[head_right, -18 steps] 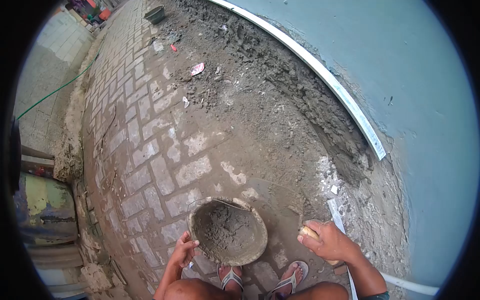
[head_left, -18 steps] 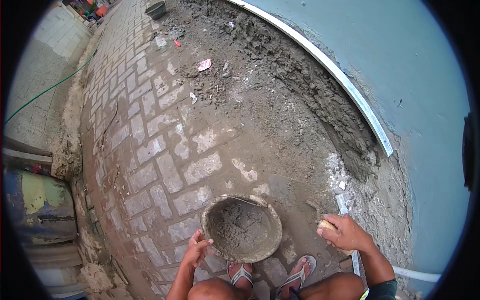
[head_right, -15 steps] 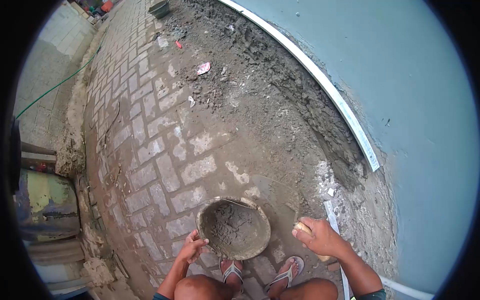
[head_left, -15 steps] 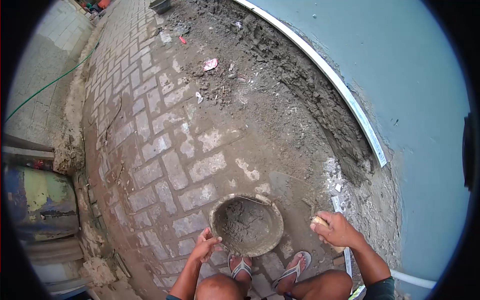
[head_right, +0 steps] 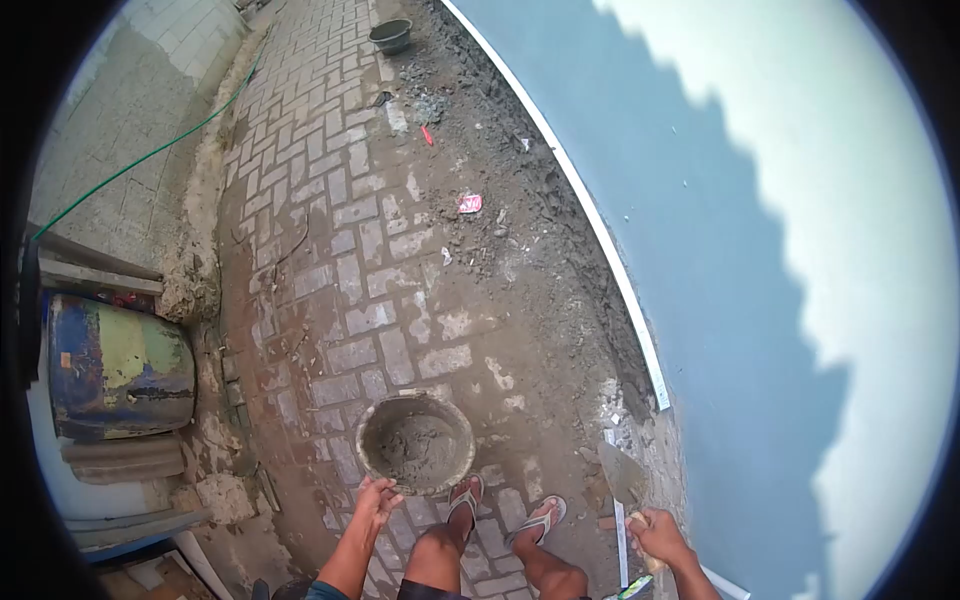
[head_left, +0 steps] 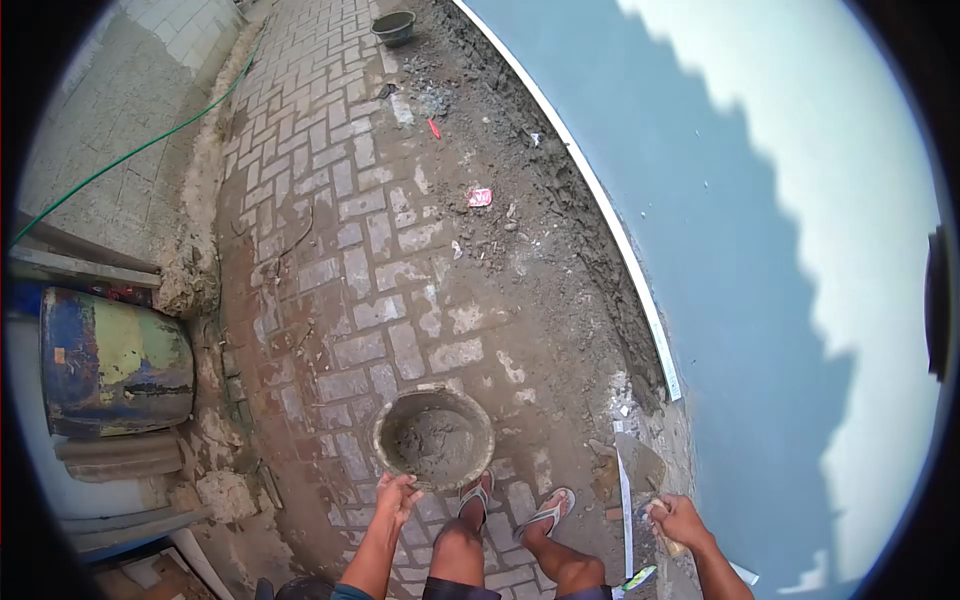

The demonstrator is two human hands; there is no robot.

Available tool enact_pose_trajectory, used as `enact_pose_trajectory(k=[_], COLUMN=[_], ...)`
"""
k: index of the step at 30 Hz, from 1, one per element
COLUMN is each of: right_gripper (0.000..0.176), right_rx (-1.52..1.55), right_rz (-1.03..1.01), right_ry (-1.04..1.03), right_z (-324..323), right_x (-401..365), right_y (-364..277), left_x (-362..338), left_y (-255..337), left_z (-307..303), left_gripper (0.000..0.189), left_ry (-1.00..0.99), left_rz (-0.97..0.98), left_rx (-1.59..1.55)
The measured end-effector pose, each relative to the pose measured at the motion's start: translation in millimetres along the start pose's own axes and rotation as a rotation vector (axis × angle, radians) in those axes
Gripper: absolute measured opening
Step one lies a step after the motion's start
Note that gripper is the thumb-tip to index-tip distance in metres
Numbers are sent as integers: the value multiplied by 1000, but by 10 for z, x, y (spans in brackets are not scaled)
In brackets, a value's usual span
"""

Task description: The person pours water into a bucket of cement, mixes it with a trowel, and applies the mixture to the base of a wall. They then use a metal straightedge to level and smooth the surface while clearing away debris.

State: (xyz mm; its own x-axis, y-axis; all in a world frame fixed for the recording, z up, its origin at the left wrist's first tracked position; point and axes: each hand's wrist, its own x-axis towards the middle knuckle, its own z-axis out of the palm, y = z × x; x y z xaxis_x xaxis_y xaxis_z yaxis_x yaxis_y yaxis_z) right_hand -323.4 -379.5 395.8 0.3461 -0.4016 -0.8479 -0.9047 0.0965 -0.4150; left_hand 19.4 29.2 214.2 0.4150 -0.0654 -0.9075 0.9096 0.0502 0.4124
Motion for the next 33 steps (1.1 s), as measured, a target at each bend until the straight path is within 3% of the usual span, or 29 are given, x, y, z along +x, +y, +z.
enact_pose_trajectory(k=[2,4,5,9,14,20,27,28,30,31,32,33], right_gripper=[24,30,29,28,29,31,34,34,35,32,22,25], right_rx=[93,-240,-338,-539,-487,-374,-368,-458,-657,-36,-435,-222], right_rz=[149,167,191,515,541,418,259,111,-448,-435,481,410], right_ry=[31,71,86,148,119,67,-76,-135,-197,-153,-220,-14], right_z=[-96,-204,-244,-312,-214,-74,-121,-176,-371,-451,-417,-559], right_x=[-165,-31,-111,-555,-554,-210,775,992,1511,1745,2569,2474], right_y=[-26,549,541,-129,-1327,-2643,-3992,-4132,-4531,-4745,-5335,-6154], left_x=[-297,-514,-574,-409,-496,-725,-643,-614,-608,-586,-545,-423], left_y=[251,471,562,725,1732,3060,4520,4674,4980,5130,5298,5470], left_z=[-233,-444,-556,-1361,-1256,-839,-365,-303,-172,-116,-95,-87], left_gripper=[56,60,61,39,34,28,20,19,17,16,15,14], left_ry=[85,203,272,451,549,524,546,550,572,576,570,552], left_rz=[32,66,85,-25,-50,-26,14,14,16,22,41,69], left_rx=[-185,-365,-445,-702,-712,-643,-552,-535,-491,-460,-420,-370])
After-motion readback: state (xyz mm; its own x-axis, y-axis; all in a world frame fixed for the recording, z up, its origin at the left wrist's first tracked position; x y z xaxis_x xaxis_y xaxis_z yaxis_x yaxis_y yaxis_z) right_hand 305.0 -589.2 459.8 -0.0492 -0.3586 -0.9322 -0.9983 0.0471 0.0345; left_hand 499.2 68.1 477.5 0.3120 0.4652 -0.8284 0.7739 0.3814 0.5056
